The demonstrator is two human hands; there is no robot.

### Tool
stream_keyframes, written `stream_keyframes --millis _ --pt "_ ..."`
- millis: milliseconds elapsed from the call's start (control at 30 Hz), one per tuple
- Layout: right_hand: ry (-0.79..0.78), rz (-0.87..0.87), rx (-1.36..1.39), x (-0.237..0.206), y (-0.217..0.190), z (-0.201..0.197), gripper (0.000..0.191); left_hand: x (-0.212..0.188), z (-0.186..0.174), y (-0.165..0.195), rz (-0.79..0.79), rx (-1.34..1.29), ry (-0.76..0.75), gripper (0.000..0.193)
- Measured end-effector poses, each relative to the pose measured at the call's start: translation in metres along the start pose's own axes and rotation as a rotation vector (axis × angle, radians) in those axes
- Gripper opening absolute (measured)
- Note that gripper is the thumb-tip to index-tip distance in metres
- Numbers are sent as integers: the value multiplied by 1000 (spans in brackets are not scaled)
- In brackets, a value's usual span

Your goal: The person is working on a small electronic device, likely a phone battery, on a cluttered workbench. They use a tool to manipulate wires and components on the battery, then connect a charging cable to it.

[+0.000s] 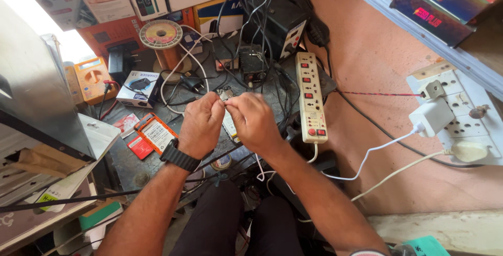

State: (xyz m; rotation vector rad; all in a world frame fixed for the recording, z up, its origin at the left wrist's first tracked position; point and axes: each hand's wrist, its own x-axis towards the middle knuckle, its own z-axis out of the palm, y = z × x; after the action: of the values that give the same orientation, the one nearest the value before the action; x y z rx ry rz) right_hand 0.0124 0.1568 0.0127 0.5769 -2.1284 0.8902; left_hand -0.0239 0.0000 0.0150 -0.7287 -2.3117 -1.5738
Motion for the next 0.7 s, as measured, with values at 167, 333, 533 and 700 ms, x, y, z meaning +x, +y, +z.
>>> stream_keyframes --millis 167,333,533,700 --pt "-144 327 247 3 1 -1 7 0 2 -12 109 123 26 28" --pt "3 -210 -165 -2 -4 3 5 1 8 -30 -241 -140 15 31" --pt "2 208 183 1 -7 -7 8 10 -13 -29 -266 -107 190 35" --pt "-38 302 242 9 -5 -17 14 5 -21 7 259 97 178 13"
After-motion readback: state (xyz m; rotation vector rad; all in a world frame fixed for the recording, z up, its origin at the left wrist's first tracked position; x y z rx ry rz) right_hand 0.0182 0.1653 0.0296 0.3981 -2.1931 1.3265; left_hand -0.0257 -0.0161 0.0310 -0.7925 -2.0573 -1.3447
